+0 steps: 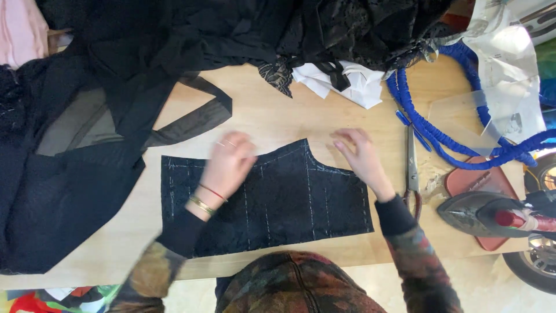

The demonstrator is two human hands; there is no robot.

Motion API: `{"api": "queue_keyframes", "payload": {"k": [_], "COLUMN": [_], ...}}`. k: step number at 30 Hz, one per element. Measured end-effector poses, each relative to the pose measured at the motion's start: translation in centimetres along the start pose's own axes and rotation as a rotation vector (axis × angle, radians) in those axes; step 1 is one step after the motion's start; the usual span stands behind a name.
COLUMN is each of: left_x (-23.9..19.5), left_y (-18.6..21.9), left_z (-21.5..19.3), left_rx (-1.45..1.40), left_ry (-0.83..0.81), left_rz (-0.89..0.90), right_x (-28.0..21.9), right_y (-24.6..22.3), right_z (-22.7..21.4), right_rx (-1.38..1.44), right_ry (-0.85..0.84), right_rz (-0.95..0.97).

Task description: Cutting out a garment pattern from black mesh fabric using tailor scissors along chalk-marked lines.

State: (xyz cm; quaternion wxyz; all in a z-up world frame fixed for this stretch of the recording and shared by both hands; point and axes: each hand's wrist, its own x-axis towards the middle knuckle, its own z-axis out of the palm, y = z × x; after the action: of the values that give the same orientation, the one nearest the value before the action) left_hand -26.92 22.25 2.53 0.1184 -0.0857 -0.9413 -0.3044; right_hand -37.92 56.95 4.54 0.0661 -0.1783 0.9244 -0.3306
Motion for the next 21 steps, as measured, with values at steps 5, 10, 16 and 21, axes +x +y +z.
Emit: {"api": "queue_keyframes", "payload": {"k": [5,10,16,21], "left_x": [-3.1,-3.5,1.8,5.0], "left_y": [6.0,6.3,2.7,1.7], "left_z": [4.5,6.9,10.4,13.8], "left_rx": [0.029,0.033,0.011,0.080], "left_ry": [-0.100,-0.251,-0.091,-0.154], "left_rz": [0.072,-0.018,-0.061,-0.142], "right_x": [-8.4,-17.6,-21.9,-22.0], "right_y": [1.1,6.8,6.0,8.4], "right_z": [-3.5,-3.5,-2.8,-2.3], "right_rx": [-0.274,-0.466,-0.308,-0.292], "right_ry": [0.146,0.263,0.275,0.246], "right_rz": [0.184,0.378,0.498,0.596]}}
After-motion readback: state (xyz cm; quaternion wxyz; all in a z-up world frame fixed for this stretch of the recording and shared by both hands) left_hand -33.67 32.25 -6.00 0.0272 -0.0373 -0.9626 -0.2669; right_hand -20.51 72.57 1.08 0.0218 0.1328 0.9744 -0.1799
